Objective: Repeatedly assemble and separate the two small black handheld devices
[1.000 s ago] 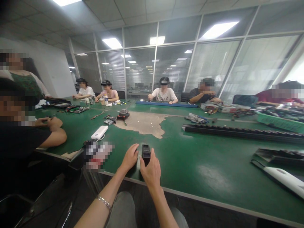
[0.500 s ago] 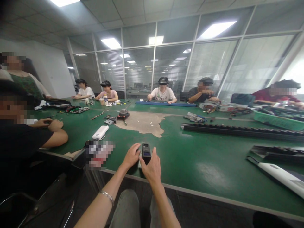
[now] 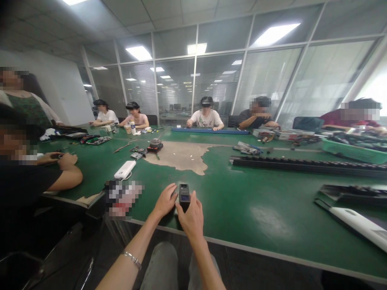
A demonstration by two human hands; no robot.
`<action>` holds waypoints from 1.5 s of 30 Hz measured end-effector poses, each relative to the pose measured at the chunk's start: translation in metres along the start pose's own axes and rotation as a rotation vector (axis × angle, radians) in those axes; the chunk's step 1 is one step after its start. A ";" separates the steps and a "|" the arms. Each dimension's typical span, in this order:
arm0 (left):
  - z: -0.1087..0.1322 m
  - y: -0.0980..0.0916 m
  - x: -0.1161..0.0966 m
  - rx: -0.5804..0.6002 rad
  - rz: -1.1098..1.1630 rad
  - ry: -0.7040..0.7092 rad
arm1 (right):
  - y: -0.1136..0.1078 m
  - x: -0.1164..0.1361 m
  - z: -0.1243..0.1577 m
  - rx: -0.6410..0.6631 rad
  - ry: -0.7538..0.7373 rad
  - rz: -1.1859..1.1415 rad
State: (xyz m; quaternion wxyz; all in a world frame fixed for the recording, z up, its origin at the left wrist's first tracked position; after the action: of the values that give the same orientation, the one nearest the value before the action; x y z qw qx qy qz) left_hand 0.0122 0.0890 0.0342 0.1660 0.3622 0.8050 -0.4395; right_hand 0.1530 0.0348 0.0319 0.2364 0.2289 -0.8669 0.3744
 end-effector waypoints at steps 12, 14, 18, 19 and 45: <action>0.000 0.003 0.004 -0.001 0.006 0.008 | -0.002 0.002 -0.003 0.018 0.016 -0.047; 0.000 0.004 0.003 0.007 0.004 0.013 | -0.003 0.002 -0.004 0.015 0.026 -0.074; -0.001 0.007 0.005 0.003 0.007 0.023 | -0.004 0.001 -0.007 0.017 0.057 -0.130; -0.002 0.007 0.005 -0.001 0.013 0.025 | -0.004 0.002 -0.008 0.015 0.058 -0.143; 0.009 0.000 -0.031 0.209 0.086 0.138 | -0.050 -0.070 -0.034 -0.049 0.097 -0.006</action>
State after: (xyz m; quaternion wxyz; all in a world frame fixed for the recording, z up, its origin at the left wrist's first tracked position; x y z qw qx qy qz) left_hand 0.0327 0.0678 0.0471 0.0902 0.4412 0.7482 -0.4873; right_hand 0.2444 0.0456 0.0388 0.2847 0.2072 -0.8627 0.3630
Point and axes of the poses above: each hand's wrist, its own z-axis away from the middle knuckle, its own y-axis out of the palm, x = y × z, the point moved 9 cm from there along -z, towards the middle knuckle, and after that the axes turned 9 degrees about -x, right-handed, at the moved point
